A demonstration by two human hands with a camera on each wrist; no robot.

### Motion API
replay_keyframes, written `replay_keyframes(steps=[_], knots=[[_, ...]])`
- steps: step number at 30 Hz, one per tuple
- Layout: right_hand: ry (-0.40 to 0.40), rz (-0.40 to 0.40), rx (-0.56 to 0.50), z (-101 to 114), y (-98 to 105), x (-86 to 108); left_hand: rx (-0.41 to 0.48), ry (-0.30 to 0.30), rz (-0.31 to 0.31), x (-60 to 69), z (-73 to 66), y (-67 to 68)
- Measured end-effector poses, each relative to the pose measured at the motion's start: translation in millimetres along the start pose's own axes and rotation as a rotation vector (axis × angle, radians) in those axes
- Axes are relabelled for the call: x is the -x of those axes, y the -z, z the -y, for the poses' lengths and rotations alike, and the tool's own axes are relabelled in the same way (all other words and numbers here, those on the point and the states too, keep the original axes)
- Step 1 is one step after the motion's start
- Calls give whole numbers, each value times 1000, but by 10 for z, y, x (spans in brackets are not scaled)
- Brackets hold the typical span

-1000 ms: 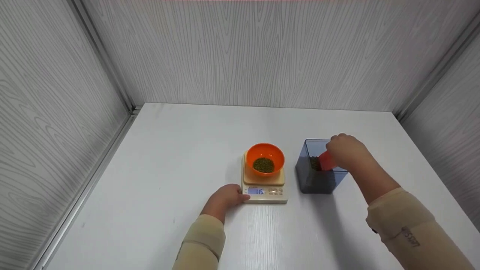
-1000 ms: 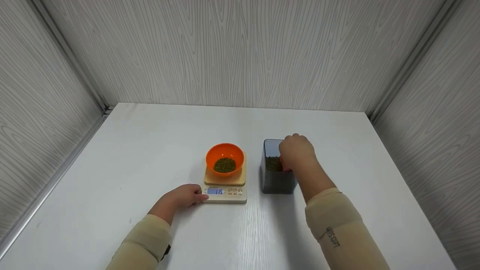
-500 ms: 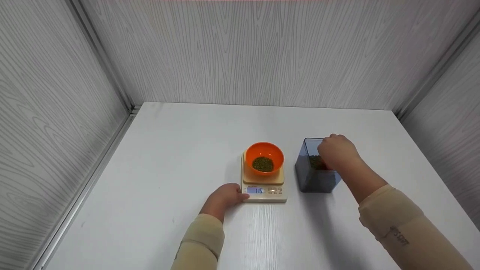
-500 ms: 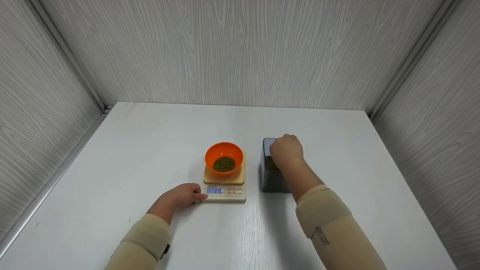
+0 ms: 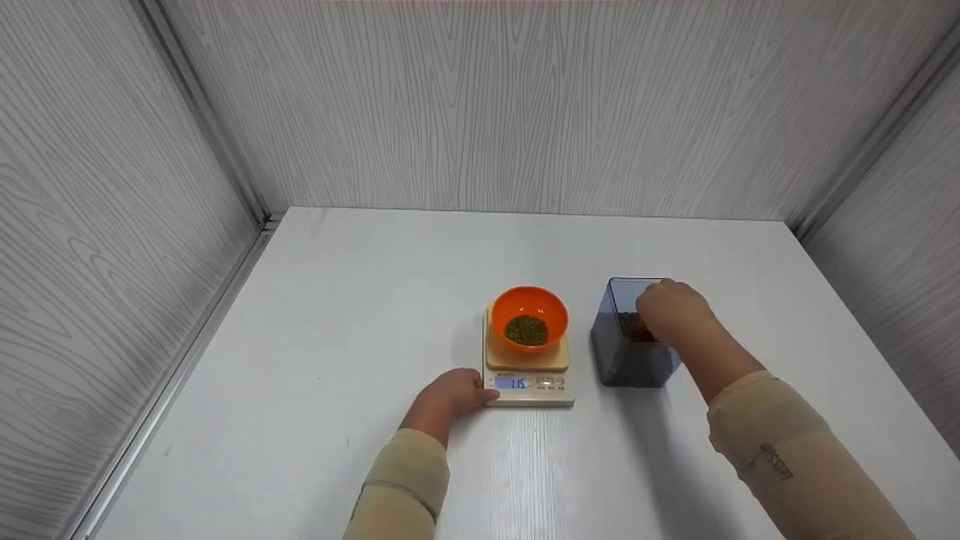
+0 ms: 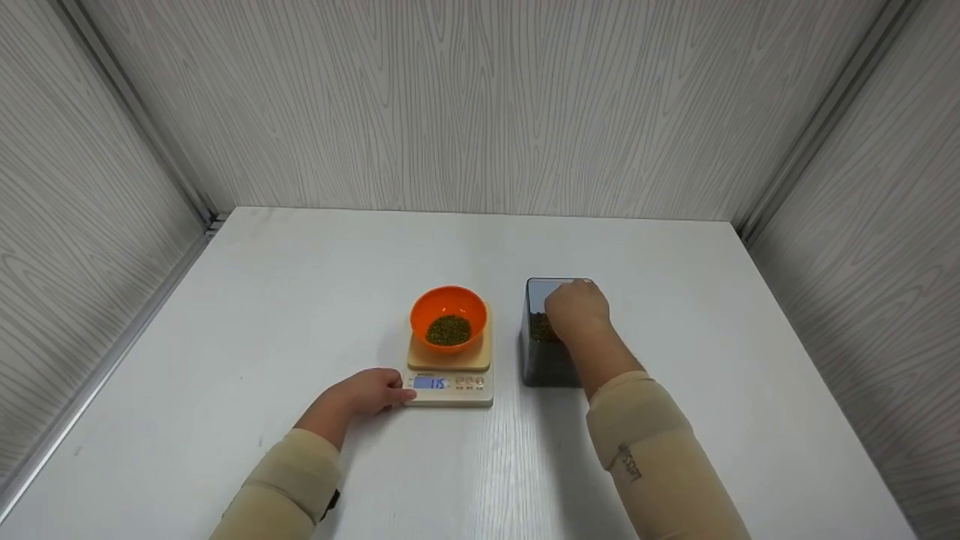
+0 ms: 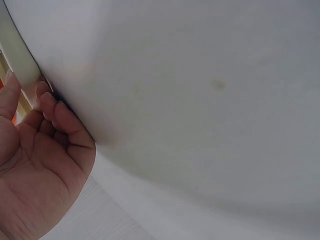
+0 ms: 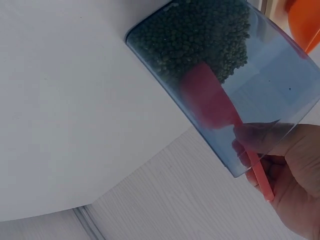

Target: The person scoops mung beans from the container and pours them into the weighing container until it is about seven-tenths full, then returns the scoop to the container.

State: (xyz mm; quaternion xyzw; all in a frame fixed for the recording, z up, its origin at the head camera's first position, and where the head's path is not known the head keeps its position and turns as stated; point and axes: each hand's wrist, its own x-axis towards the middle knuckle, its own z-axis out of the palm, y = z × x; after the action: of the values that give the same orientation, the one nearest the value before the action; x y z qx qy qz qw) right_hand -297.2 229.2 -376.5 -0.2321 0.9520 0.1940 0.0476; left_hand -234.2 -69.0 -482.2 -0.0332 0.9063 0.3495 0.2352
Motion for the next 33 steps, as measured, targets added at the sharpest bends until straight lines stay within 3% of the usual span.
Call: replay_keyframes(steps=[12,24,33], knots=[[-22,83,-134,-97,-76,-35,-4,-13,8,-5,-14,8],[-22,115,-215,-145,-122,-62,-36,-30,-2,-28,4,-11],[-35,131,-353,-156,-146,-96,-9,-16,-6,-36,19,-2]])
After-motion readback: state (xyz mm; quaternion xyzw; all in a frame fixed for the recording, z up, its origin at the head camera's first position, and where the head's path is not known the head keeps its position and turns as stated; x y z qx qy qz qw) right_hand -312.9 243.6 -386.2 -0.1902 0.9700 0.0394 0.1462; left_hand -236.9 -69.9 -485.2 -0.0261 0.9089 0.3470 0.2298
